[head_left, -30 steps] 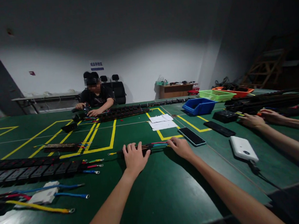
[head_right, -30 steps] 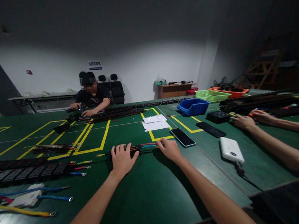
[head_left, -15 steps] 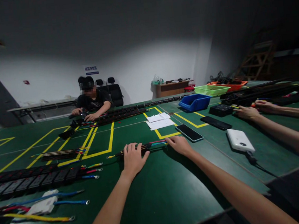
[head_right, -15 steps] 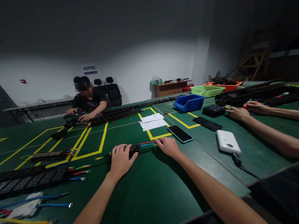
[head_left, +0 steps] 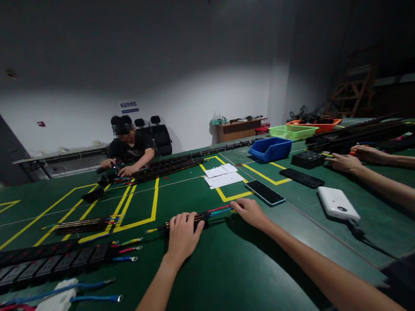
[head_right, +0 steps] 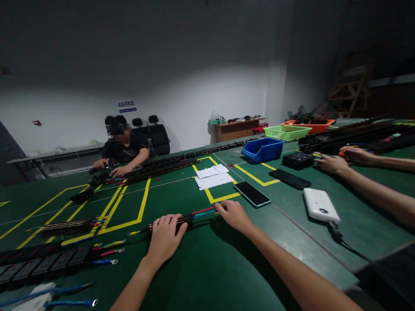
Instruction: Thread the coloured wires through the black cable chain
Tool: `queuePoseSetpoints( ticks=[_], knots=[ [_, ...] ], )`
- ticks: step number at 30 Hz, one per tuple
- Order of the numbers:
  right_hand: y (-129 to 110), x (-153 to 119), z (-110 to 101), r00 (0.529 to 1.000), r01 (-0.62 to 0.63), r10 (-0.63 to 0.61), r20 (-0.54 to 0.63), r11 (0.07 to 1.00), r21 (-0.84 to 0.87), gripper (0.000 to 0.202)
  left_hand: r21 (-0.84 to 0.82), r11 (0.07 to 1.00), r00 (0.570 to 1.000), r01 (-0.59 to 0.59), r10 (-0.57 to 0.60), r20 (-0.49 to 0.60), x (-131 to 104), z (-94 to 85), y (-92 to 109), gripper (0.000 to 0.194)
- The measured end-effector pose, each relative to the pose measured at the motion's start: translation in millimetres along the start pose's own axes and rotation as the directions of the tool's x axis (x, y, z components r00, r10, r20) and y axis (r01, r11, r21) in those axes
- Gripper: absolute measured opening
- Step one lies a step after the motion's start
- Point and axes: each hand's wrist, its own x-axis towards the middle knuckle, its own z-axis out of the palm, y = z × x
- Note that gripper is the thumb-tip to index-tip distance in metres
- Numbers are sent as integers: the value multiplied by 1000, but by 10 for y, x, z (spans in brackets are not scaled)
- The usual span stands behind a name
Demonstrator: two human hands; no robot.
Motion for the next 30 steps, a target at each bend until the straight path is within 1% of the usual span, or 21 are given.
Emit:
queuePoseSetpoints(
  ticks=[2,6,12,17,21,24,30],
  knots=[
    [-12,-8,22,1000,7,-7,10,1000,6,50,-19,1000,1000,16,-16,4,-12,-44,-21,52],
    [-37,-41,11,996,56,-54,69,998,-20,53,-21,1000,1000,21,-21,12,-9,-102,-49,52],
    [-5,-57,-50,984,126,-122,132,992,-25,56,26,1000,1000,-9,9,-7,-12,-72,-55,52],
    [28,-45,-34,987,115,-121,108,992,58,59,43,999,1000,-22,22,-5,-11,-54,-86,55],
    [-28,-73,-30,980,130,-142,136,987,98,54,60,998,1000,-9,8,11,8,-97,-142,56],
    [-69,-92,-32,976,143,-155,152,986,88,53,65,998,1000,0,-2,29,22,-119,-181,56],
    [-86,-91,-52,977,145,-149,152,989,37,53,51,999,1000,-4,4,13,40,-82,-209,56]
  ],
)
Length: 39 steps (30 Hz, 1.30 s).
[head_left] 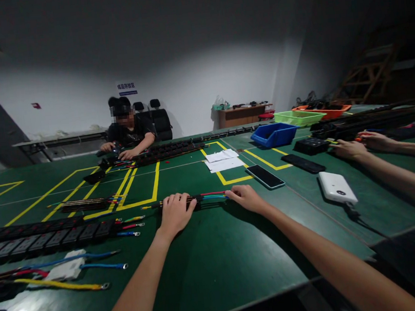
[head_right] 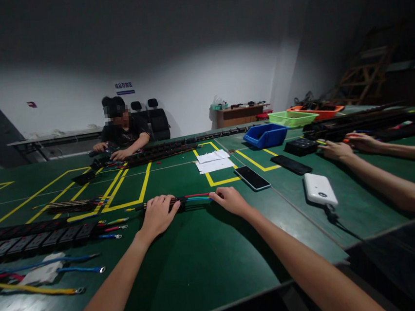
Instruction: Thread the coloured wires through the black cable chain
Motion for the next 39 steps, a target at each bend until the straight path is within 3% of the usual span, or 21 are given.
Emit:
queuePoseSetpoints(
  ticks=[7,16,25,30,36,39],
  knots=[
    [-5,-1,2,1000,-5,6,23,998,-56,53,28,999,994,-47,49,-98,3,-16,98,56],
    [-17,7,8,1000,-1,2,9,995,-97,50,11,1000,991,-29,30,-132,75,91,229,57],
    [-46,5,-3,1000,-11,13,13,995,-99,50,-51,998,992,-31,25,-120,80,53,237,51],
    [-56,6,-6,1000,-7,8,10,995,-102,49,-35,996,988,-80,75,-132,69,10,256,40],
    [-72,3,-12,1000,-24,25,12,993,-114,49,-41,964,963,-264,260,-73,60,-2,202,35],
    [-69,2,-11,1000,-14,15,9,993,-114,49,-41,956,955,-291,288,-67,63,16,184,34]
  ],
)
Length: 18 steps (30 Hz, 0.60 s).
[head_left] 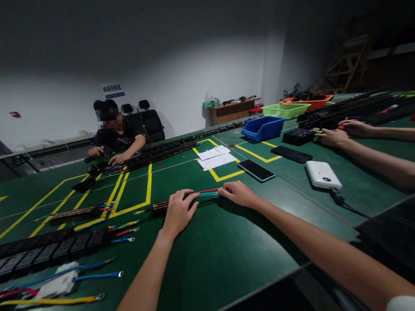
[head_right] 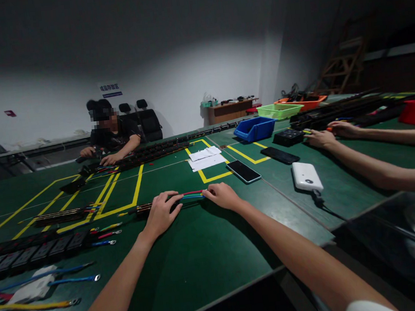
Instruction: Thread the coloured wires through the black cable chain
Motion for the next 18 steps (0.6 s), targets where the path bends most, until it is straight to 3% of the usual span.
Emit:
queuePoseSetpoints(
  ticks=[11,18],
  knots=[
    [0,0,4,1000,-5,5,4,1000,-1,49,28,996,996,82,-82,-23,-19,-36,-60,37],
    [0,-7,-11,1000,-6,6,27,1000,13,49,121,977,984,175,-177,5,-48,-87,-168,59]
  ],
)
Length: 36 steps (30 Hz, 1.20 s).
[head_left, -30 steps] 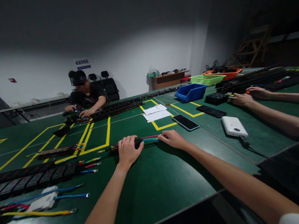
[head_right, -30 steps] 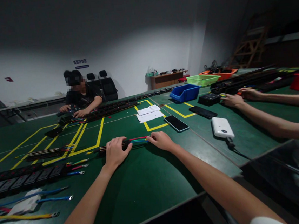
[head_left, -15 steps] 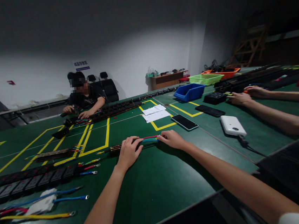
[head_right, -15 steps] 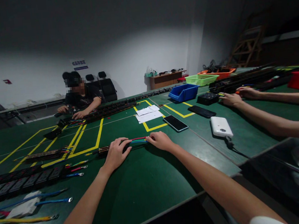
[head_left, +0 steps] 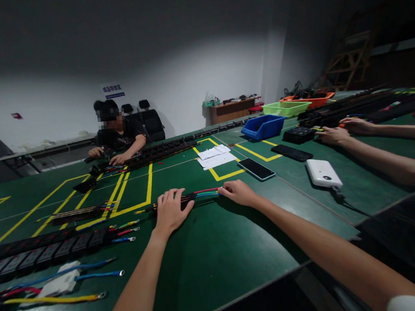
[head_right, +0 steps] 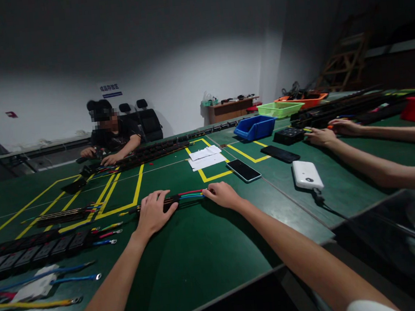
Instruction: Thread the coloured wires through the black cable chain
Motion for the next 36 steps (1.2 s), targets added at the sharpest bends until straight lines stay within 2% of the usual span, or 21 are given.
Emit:
queuePoseSetpoints(
  ticks=[4,8,10,12,15,17,19,21,25,28,31,34,36],
  knots=[
    [7,17,3,999,-7,9,-41,999,47,47,35,999,998,30,-32,54,-3,12,-22,62],
    [-18,43,-45,971,-65,107,-214,978,198,41,44,998,997,50,-53,62,-6,32,-22,62],
    [-50,39,-82,949,-57,110,-296,982,183,40,40,998,997,53,-55,58,-6,40,-18,63],
    [-87,21,-101,946,-19,49,-321,995,95,38,45,997,997,55,-58,54,-7,47,-13,62],
    [-125,-17,-65,977,18,-26,-213,999,-40,36,82,995,997,60,-64,39,-10,58,-3,61],
    [-131,-37,-10,995,23,-30,-91,997,-79,36,101,993,997,67,-70,28,-14,62,6,60],
    [-129,-47,41,999,21,-24,-32,996,-83,32,101,992,997,73,-75,14,-22,60,16,59],
    [-125,-50,70,999,19,-22,-41,997,-72,29,87,993,997,76,-75,-6,-34,52,27,57],
    [-131,-55,59,988,5,-13,-154,999,-51,29,74,994,996,82,-79,-51,-71,39,54,53],
    [-154,-68,37,969,62,-81,-233,994,-90,31,80,991,993,104,-99,-67,-105,57,72,54],
    [-182,-77,45,966,161,-183,-181,978,-130,35,66,990,991,122,-118,-64,-126,92,81,54],
    [-198,-76,81,980,178,-187,-65,976,-123,42,48,992,992,119,-117,-44,-125,112,77,51],
    [-199,-71,100,984,166,-172,-48,980,-113,43,34,992,992,123,-122,-26,-119,113,73,50]
  ],
)
